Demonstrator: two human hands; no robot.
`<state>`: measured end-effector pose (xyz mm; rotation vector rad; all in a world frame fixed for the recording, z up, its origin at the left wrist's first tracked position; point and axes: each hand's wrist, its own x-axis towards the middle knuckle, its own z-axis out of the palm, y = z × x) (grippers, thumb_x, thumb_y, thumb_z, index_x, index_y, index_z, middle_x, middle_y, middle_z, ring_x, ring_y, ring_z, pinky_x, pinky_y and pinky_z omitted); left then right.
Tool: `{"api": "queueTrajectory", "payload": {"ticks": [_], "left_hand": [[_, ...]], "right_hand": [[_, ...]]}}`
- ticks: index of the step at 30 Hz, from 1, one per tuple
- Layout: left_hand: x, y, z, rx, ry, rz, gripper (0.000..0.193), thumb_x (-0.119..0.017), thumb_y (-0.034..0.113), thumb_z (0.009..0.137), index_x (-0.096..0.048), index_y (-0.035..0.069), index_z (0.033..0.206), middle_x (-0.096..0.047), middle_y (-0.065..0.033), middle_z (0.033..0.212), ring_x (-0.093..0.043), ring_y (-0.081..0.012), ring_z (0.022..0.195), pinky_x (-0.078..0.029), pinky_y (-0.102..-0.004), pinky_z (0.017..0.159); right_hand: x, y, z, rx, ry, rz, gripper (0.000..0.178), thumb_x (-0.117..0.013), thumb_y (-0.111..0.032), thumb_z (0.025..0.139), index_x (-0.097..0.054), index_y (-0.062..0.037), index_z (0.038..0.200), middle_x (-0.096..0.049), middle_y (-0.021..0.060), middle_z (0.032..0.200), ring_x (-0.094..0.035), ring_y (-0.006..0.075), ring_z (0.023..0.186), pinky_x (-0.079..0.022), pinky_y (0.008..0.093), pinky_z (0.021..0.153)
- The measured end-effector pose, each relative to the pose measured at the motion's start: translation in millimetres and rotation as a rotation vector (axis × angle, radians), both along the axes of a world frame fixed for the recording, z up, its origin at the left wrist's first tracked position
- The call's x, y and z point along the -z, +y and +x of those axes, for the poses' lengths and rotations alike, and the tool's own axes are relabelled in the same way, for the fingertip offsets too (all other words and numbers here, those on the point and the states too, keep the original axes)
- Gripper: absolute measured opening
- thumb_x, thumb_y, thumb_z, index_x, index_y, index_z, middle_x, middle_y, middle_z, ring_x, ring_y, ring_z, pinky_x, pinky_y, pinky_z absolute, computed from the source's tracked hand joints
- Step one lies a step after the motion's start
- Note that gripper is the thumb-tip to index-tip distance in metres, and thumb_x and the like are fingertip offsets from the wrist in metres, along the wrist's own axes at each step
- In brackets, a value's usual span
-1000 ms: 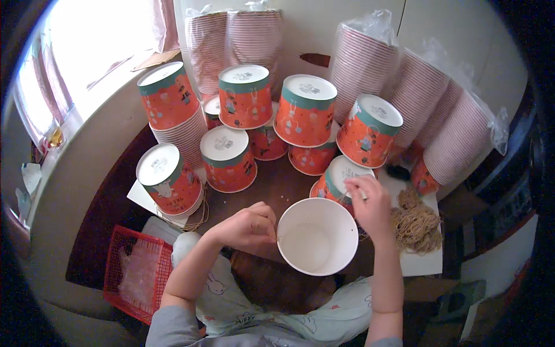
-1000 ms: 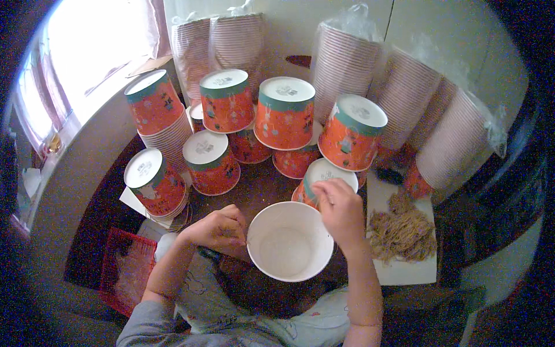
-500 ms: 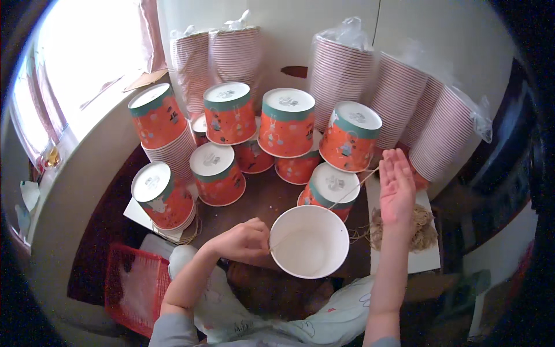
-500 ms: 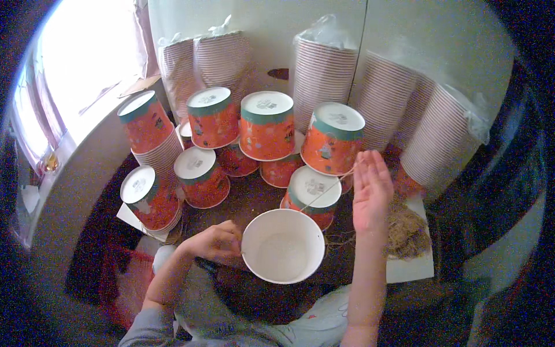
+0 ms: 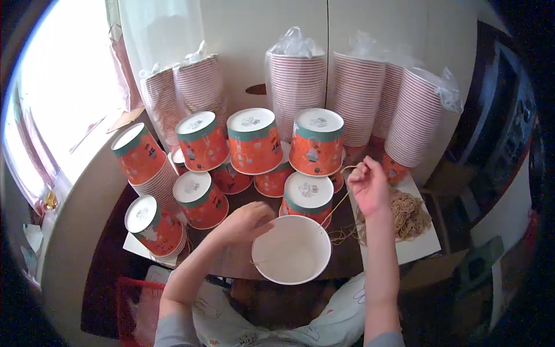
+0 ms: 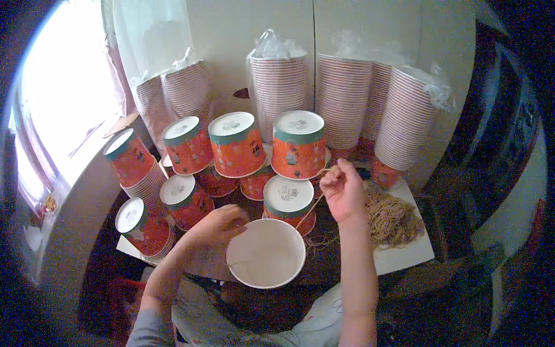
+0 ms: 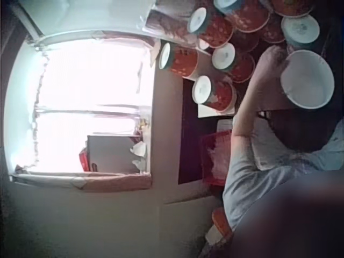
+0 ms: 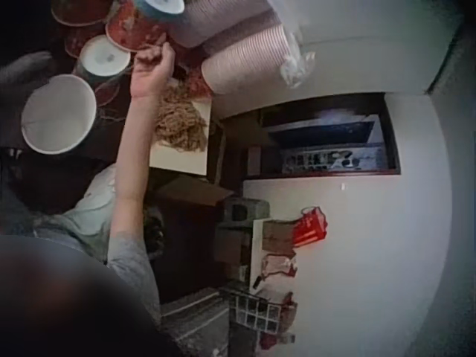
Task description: Attaching wire handles to paper buckets.
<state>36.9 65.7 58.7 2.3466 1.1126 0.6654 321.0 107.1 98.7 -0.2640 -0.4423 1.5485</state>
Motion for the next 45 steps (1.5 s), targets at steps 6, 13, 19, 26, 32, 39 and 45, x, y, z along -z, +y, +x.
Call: {"api": "queueTrajectory", "payload": {"ticks": [6,13,19,26,32,39,45], "left_hand": [[8,28,36,0.044,0.380,0.073,0.030,-0.056,0.024,0.076,-0.054,0.006,0.100,-0.060,-0.0140,0.087,-0.058,-0.0338,0.082,-0.047,-0.0421,0.071],[-4,-17,12,-0.304,0.393,-0.198,0.041,-0.054,0.018,0.073,-0.047,0.008,0.113,-0.060,-0.0223,0.082,-0.060,-0.0362,0.073,-0.048,-0.0445,0.068],[2,-86,-10,-0.353,0.129,-0.504,0.054,-0.057,0.034,0.076,-0.041,0.003,0.118,-0.061,-0.0206,0.071,-0.060,-0.0368,0.070,-0.047,-0.0420,0.072],[-14,-66,-13,-0.152,-0.109,-0.021,0.035,-0.059,0.020,0.079,-0.054,0.005,0.110,-0.059,-0.0140,0.086,-0.059,-0.0226,0.074,-0.047,-0.0320,0.064],[-9,-44,2,0.073,-0.396,-0.271,0.026,-0.063,0.016,0.078,-0.060,0.006,0.102,-0.056,-0.0058,0.093,-0.055,-0.0127,0.080,-0.045,-0.0258,0.066],[-1,-39,-2,0.130,-0.420,-0.321,0.020,-0.060,0.011,0.080,-0.059,0.003,0.098,-0.057,-0.0040,0.086,-0.054,-0.0114,0.081,-0.044,-0.0256,0.069],[8,-36,-10,0.148,-0.596,-0.543,0.022,-0.056,0.010,0.082,-0.056,0.001,0.102,-0.057,-0.0037,0.088,-0.051,-0.0092,0.086,-0.042,-0.0261,0.076]], "right_hand": [[-10,-19,-14,-0.101,-0.079,0.087,0.007,-0.052,-0.006,0.079,-0.048,-0.0115,0.079,-0.038,-0.0031,0.059,-0.036,0.0072,0.051,-0.033,0.0215,0.050],[-9,-27,-23,-0.170,-0.218,0.115,0.008,-0.052,-0.006,0.079,-0.047,-0.0102,0.083,-0.040,-0.0024,0.062,-0.037,0.0079,0.052,-0.034,0.0235,0.051],[-12,-39,-51,-0.299,-0.292,0.099,0.010,-0.051,-0.007,0.079,-0.046,-0.0093,0.086,-0.038,-0.0017,0.062,-0.037,0.0079,0.053,-0.033,0.0219,0.051],[-14,-56,-79,-0.514,-0.385,0.107,0.010,-0.050,-0.006,0.078,-0.042,-0.0084,0.083,-0.038,-0.0014,0.061,-0.038,0.0085,0.053,-0.035,0.0228,0.052],[-3,-57,-90,-0.620,-0.384,0.142,0.010,-0.051,-0.007,0.081,-0.045,-0.0079,0.088,-0.042,-0.0019,0.064,-0.042,0.0080,0.055,-0.041,0.0248,0.055],[6,-52,-93,-0.638,-0.397,0.145,0.011,-0.053,-0.008,0.081,-0.045,-0.0074,0.089,-0.044,-0.0012,0.068,-0.043,0.0081,0.057,-0.041,0.0250,0.056],[6,-51,-104,-0.606,-0.472,0.089,0.010,-0.051,-0.007,0.080,-0.043,-0.0079,0.086,-0.041,-0.0012,0.064,-0.040,0.0085,0.056,-0.037,0.0239,0.055]]}}
